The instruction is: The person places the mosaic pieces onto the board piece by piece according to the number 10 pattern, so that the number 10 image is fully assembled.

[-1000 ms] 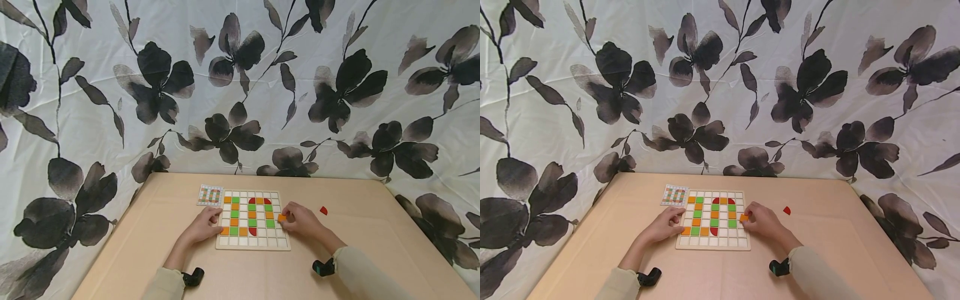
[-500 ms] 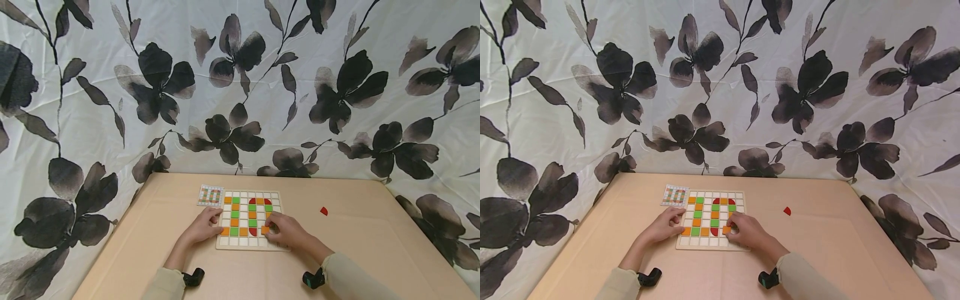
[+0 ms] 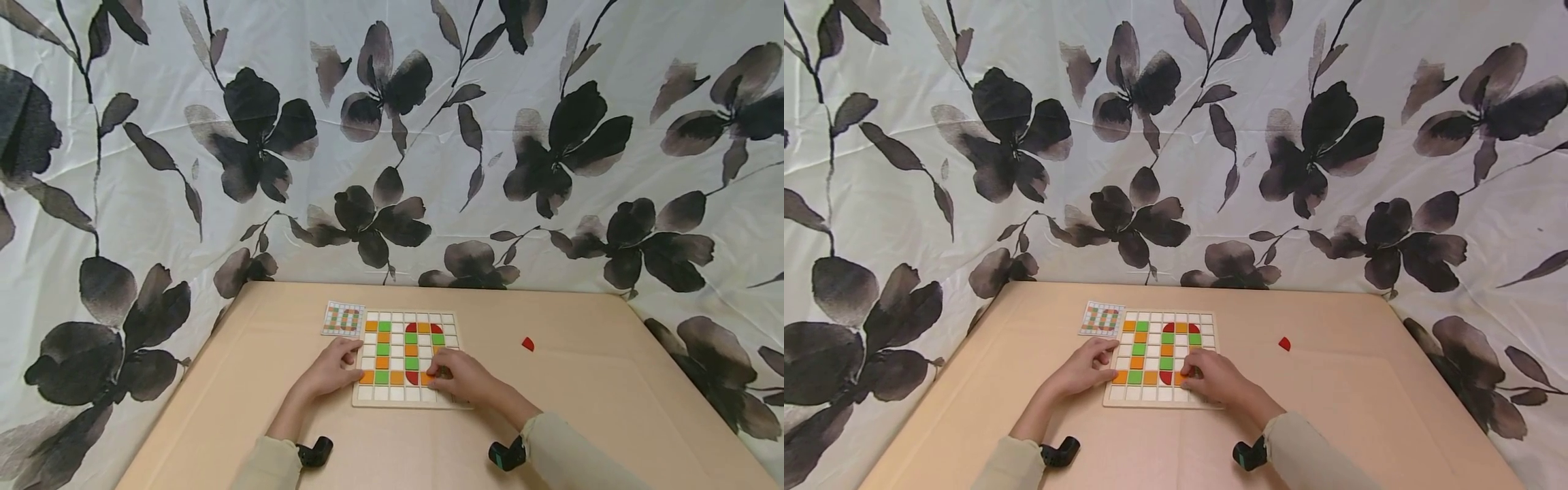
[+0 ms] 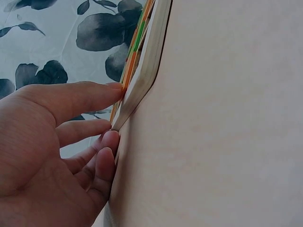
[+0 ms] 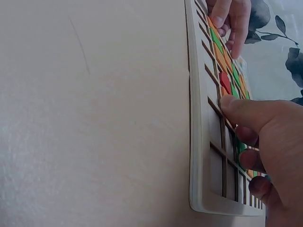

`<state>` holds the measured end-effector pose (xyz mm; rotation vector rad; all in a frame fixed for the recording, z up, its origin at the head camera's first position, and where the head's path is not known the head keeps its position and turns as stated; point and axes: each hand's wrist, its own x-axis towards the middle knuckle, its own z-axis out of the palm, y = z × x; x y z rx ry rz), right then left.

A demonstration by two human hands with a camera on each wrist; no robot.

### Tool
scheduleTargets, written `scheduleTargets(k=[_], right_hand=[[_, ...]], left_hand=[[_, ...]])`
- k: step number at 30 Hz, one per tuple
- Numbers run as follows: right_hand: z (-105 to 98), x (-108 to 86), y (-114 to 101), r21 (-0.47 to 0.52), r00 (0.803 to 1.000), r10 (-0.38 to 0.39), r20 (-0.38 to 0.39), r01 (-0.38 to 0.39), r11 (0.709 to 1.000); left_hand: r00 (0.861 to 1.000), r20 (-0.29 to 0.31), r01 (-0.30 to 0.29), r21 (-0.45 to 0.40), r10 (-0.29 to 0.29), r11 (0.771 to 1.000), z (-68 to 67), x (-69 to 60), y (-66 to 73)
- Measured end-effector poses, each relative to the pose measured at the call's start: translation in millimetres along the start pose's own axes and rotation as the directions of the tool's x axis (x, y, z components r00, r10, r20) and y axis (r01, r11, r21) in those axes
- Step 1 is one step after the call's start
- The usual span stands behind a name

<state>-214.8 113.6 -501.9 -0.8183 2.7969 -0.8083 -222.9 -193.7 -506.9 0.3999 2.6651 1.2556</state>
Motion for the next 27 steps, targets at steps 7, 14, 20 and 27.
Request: scheduleTargets(k=[7,14,20,27], right_hand=[[-0.4,-3.5,1.6,-0.001,0.998,0.042,-0.043,-0.042,0.999],[-8.7,-10.0,9.6,0.038,0.987,0.113,-0.111,-0.110,0.993],[-15.8,-17.0,25.1,0.053,0.976,0.167,-0.141,-0.161,0.985],[-25.8,-29.7,43.2,0.046,0.958,0.219,-0.188,-0.214,0.976]], left_hand=[[1.000,0.009,-0.027,0.013,0.026,1.000,0.6,-0.9,-1.8],[1.000,0.000,-0.006,0.006,0.006,1.000,0.4,0.5,-0.8],[1.000,-0.005,0.004,0.002,-0.004,1.000,-0.1,0.8,0.5],[1.000,-0.005,-0.004,0.006,0.004,1.000,-0.8,0.3,-0.6]])
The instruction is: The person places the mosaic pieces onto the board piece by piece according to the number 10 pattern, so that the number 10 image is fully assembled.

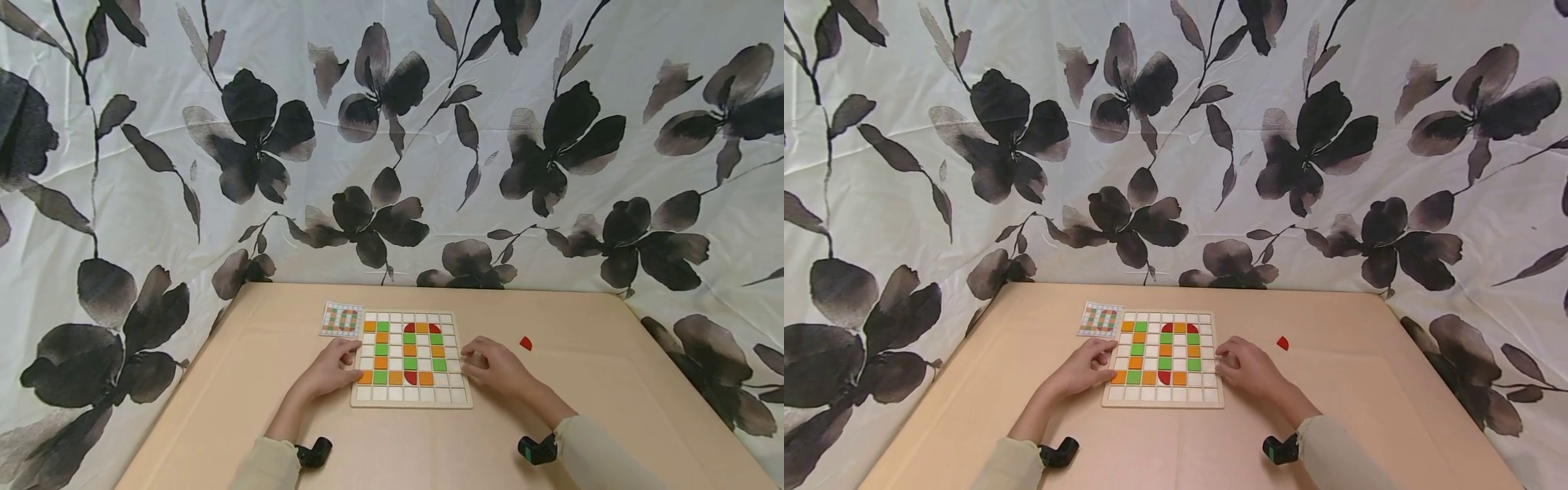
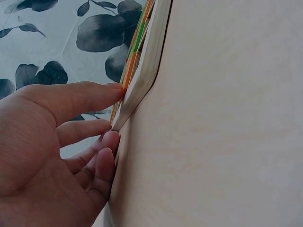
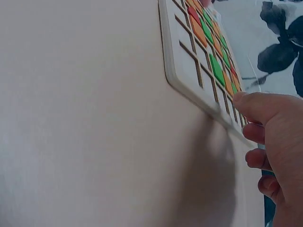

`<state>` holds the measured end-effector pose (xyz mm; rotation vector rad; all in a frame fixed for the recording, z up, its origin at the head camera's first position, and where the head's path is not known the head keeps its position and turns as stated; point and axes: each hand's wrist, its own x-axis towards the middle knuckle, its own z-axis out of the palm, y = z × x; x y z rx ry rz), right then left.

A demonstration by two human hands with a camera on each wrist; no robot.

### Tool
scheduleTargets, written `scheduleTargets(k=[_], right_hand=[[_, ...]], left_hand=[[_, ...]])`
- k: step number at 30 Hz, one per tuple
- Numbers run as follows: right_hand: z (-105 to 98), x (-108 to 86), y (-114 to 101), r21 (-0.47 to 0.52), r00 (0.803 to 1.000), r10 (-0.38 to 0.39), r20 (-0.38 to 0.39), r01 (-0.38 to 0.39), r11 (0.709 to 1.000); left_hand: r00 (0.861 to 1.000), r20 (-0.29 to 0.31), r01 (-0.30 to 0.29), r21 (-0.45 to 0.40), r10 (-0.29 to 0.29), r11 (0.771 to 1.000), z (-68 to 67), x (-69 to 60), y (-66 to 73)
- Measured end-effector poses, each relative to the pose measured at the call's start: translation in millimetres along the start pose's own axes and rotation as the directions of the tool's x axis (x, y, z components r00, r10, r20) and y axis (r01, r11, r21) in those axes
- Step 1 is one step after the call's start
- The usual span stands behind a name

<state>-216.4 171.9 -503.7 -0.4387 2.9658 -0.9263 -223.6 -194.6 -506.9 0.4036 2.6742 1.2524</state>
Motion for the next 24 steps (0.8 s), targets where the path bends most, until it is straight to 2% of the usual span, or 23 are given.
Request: scheduleTargets(k=[10,16,24], right_hand=[[-29.1,-4.7,43.7,-0.107,0.998,-0.020,-0.053,0.014,0.994],[-46.7,-5.5,65.6,-0.134,0.996,-0.012,-0.086,0.000,0.991],[-61.3,-6.2,85.7,-0.183,0.997,-0.021,-0.071,0.007,0.983]], left_hand=[[1.000,0.004,-0.003,0.017,0.003,1.000,-1.1,-0.1,0.5],[1.000,0.007,-0.010,0.029,0.010,1.000,-0.9,-0.7,1.3],[1.000,-0.008,0.013,0.006,-0.013,1.000,1.9,2.7,-0.3]])
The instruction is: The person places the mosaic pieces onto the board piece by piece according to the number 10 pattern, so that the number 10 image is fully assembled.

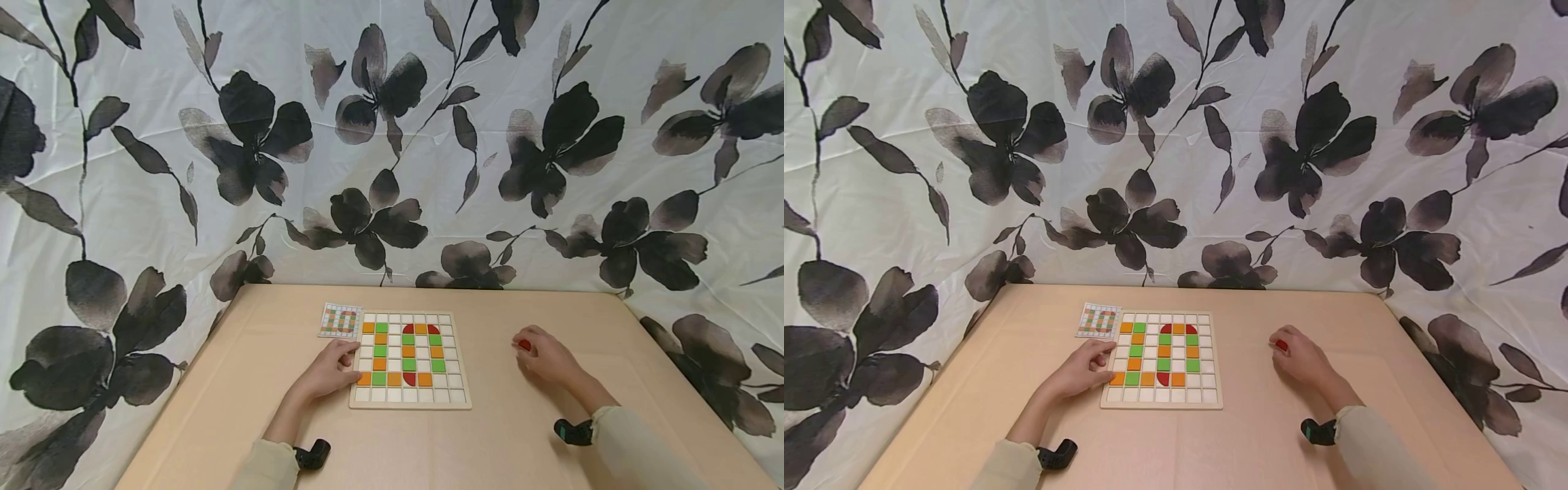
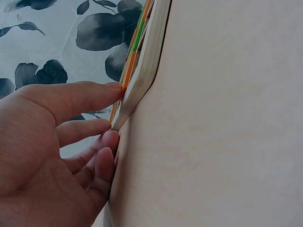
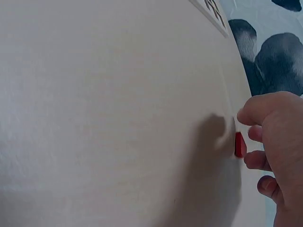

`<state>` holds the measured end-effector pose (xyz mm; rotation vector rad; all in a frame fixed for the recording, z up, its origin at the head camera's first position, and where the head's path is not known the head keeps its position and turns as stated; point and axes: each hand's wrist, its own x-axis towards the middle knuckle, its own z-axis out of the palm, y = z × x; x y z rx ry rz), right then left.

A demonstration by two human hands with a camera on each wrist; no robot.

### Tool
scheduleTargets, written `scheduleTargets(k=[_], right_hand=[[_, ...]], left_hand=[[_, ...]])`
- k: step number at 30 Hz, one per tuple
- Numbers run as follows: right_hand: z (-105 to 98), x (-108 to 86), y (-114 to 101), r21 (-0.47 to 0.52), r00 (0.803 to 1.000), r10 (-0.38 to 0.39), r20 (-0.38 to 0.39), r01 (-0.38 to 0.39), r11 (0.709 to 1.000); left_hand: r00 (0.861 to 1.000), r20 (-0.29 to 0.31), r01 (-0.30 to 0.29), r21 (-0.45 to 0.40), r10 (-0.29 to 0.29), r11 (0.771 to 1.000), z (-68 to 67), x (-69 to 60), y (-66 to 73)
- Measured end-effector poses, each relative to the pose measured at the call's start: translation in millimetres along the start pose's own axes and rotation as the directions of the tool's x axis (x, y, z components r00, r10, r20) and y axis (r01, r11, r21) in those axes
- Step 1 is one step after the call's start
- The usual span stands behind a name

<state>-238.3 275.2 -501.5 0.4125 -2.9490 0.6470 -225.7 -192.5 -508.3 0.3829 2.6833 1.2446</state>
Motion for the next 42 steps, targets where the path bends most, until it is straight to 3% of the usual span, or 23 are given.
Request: scheduleTargets(k=[11,17,22,30,42], right_hand=[[1.5,0.5,17.2,-0.061,1.000,-0.030,-0.002,0.030,0.998],[0.9,-0.2,16.1,-0.022,1.000,0.022,0.013,-0.021,1.000],[3.0,-0.4,11.8,0.015,1.000,0.021,0.021,-0.021,1.000],[9.4,0.2,-4.6,0.051,1.000,-0.001,0.000,0.001,0.999],[27.8,-5.2,-55.8,0.137,1.000,-0.016,-0.004,0.016,0.990]], left_hand=[[1.000,0.000,-0.011,-0.001,0.011,1.000,0.6,0.8,-2.1],[1.000,0.000,-0.006,-0.004,0.006,1.000,0.0,0.8,-1.0],[1.000,0.002,-0.003,-0.008,0.003,1.000,0.5,0.9,-1.1],[1.000,0.003,0.004,-0.011,-0.004,1.000,0.1,0.8,-1.2],[1.000,0.007,0.006,-0.016,-0.006,1.000,1.1,-0.7,0.1]])
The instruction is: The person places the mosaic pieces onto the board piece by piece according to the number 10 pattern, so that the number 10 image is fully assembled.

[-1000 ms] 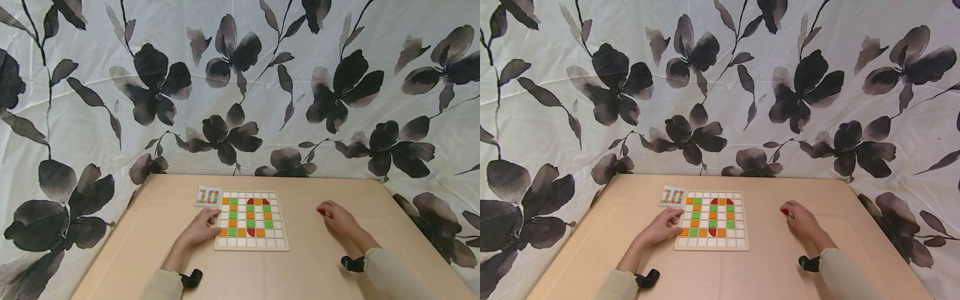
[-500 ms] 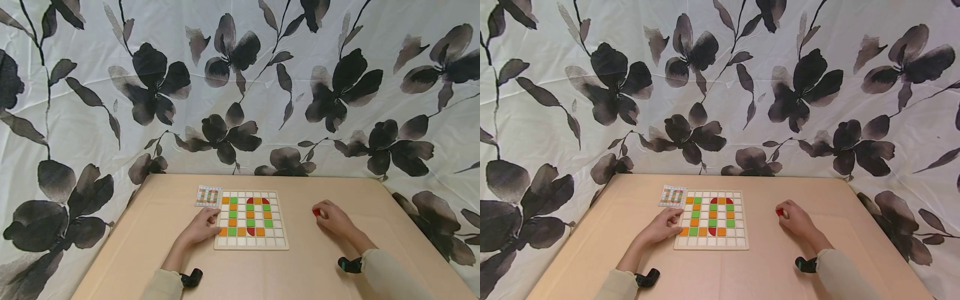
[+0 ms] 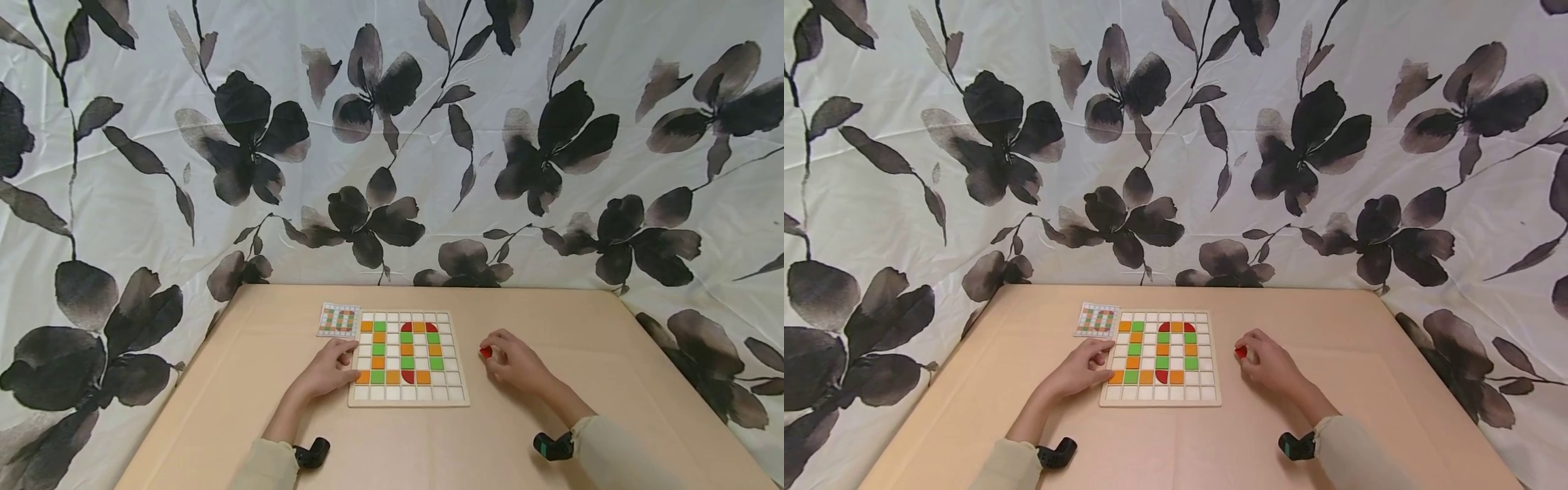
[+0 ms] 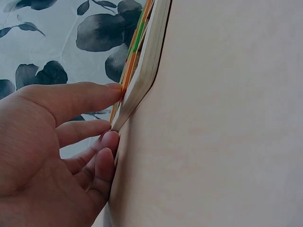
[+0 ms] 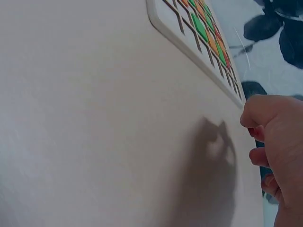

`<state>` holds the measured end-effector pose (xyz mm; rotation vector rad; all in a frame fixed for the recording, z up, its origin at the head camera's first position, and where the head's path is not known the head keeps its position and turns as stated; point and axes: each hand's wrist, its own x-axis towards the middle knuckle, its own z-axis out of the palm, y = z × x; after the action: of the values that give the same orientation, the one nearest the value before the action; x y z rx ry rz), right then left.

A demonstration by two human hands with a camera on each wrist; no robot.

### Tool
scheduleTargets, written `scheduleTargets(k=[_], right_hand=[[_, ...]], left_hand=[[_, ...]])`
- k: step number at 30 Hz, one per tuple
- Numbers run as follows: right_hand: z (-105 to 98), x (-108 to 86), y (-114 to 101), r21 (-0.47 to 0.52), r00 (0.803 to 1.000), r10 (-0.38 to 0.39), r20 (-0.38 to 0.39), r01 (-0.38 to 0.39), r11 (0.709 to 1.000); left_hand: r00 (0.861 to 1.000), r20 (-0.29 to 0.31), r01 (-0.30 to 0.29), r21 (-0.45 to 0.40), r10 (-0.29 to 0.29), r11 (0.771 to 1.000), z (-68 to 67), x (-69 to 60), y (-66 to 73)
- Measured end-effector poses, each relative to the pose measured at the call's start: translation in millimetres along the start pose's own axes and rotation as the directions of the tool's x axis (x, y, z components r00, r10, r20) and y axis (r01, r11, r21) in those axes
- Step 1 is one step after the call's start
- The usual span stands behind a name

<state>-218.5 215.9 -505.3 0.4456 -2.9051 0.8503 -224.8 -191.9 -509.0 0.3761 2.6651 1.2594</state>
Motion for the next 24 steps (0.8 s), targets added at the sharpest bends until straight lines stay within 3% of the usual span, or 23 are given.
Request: scheduleTargets(k=[4,12,17,24], right_hand=[[9.0,-3.1,-20.3,0.009,0.999,-0.003,0.035,0.003,1.000],[25.7,-9.3,-51.9,0.026,0.993,-0.078,0.086,0.077,0.997],[35.2,-11.4,-64.3,0.011,0.987,-0.092,0.128,0.091,0.996],[47.3,-11.5,-73.7,-0.023,0.988,-0.102,0.111,0.106,0.994]], left_hand=[[1.000,0.002,0.000,0.001,0.000,1.000,-0.2,-0.4,0.7],[1.000,0.000,-0.003,0.009,0.003,1.000,-0.3,1.1,-0.7],[1.000,0.003,0.011,0.000,-0.011,1.000,-0.2,1.0,-1.1],[1.000,-0.001,0.009,-0.005,-0.009,1.000,0.4,0.6,-0.1]])
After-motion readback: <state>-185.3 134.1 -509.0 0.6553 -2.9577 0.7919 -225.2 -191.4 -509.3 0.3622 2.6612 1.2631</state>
